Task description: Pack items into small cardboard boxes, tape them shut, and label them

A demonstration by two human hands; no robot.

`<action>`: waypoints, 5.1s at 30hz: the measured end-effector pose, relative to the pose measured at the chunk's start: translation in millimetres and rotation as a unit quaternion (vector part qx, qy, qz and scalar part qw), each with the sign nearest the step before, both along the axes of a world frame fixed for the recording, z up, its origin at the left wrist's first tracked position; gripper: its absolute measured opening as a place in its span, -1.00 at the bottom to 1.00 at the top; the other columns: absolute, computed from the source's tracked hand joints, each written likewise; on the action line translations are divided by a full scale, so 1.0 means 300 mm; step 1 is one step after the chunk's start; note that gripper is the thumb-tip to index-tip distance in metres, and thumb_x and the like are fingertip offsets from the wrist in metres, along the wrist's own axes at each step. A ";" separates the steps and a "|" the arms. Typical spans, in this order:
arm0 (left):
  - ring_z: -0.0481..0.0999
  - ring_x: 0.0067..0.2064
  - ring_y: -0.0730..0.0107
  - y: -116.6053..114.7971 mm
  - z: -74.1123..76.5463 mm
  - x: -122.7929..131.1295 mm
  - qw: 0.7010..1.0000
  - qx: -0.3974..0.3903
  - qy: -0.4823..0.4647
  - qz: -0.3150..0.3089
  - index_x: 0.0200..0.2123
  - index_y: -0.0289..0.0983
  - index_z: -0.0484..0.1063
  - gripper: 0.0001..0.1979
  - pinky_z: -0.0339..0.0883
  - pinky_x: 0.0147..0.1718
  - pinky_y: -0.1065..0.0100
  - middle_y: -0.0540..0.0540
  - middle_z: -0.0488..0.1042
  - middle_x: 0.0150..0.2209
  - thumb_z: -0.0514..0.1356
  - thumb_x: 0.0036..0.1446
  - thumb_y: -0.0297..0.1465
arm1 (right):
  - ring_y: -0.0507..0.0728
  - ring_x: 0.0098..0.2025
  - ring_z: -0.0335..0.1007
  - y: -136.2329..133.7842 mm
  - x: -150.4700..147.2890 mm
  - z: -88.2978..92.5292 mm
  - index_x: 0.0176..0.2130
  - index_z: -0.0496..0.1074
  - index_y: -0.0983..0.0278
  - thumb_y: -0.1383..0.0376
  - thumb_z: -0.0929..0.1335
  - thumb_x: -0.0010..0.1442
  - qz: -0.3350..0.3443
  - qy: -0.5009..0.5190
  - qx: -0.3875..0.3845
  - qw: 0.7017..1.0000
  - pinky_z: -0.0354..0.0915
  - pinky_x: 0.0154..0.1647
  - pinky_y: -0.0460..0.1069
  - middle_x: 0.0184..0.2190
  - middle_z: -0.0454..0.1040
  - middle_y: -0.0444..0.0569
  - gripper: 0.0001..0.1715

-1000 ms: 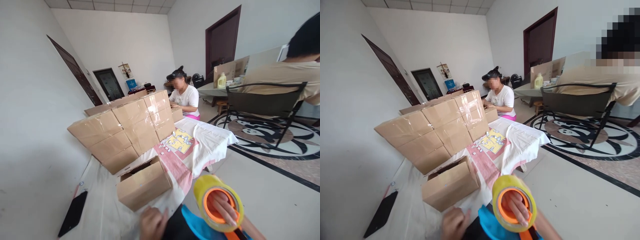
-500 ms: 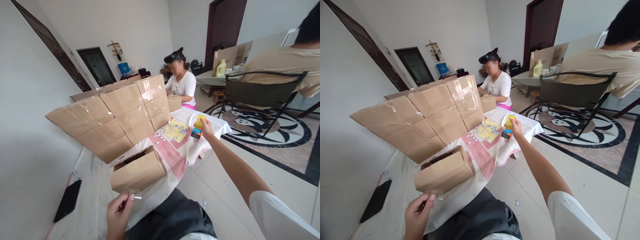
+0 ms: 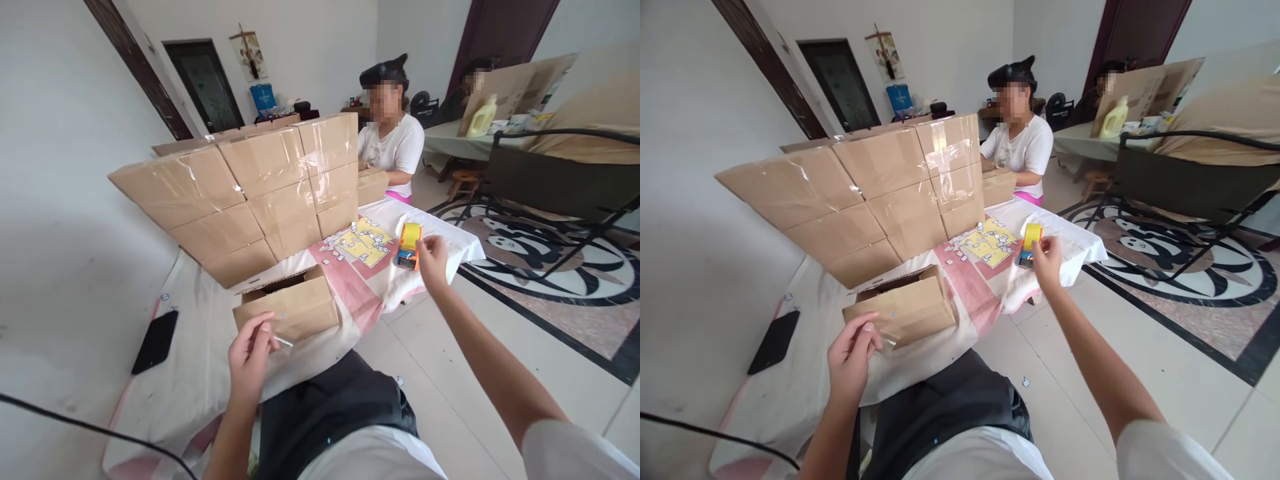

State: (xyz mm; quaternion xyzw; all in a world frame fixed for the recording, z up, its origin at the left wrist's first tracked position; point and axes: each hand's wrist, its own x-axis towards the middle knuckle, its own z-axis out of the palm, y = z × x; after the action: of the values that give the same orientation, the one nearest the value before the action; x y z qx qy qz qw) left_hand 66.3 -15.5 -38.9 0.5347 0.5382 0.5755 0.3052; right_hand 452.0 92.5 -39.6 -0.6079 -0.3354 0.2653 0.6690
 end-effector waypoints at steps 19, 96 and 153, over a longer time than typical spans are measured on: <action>0.51 -0.36 0.39 -0.133 -0.147 0.059 1.000 -0.013 0.001 -0.028 0.03 -0.21 0.45 -0.69 0.37 -0.30 0.37 0.03 0.50 -0.44 0.13 0.26 -0.27 | 0.00 -0.45 0.14 -0.400 -0.663 -0.050 -0.10 0.60 0.20 0.15 0.57 0.04 0.419 -0.074 0.172 0.889 0.07 -0.48 -0.07 -0.40 0.28 -0.14 -0.59; 0.36 0.30 0.02 0.089 -0.071 0.034 0.860 0.087 0.490 0.115 0.24 -0.13 0.37 -0.55 -0.08 0.33 -0.09 -0.10 0.44 0.25 0.06 0.35 -0.17 | 0.24 0.13 0.40 0.124 -0.627 0.027 -0.47 0.47 0.23 0.08 0.48 0.06 0.436 -0.147 0.060 0.886 0.15 0.25 0.15 0.03 0.50 0.05 -0.71; 0.18 0.41 0.05 0.102 -0.077 0.211 0.845 0.080 0.520 0.099 0.23 -0.11 0.38 -0.54 -0.44 0.38 -0.17 -0.23 0.26 0.37 0.08 0.33 -0.16 | 0.25 0.18 0.27 0.143 -0.645 0.001 -0.49 0.43 0.25 0.28 0.43 0.12 0.403 -0.273 0.037 0.873 0.20 0.20 0.15 -0.08 0.38 0.07 -0.82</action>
State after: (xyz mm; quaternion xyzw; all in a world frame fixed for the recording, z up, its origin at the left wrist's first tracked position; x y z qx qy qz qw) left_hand 129.6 15.0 -62.1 0.7223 0.6198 0.2817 -0.1214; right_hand 258.6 135.5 -39.3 -0.4431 -0.7299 0.3230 0.4081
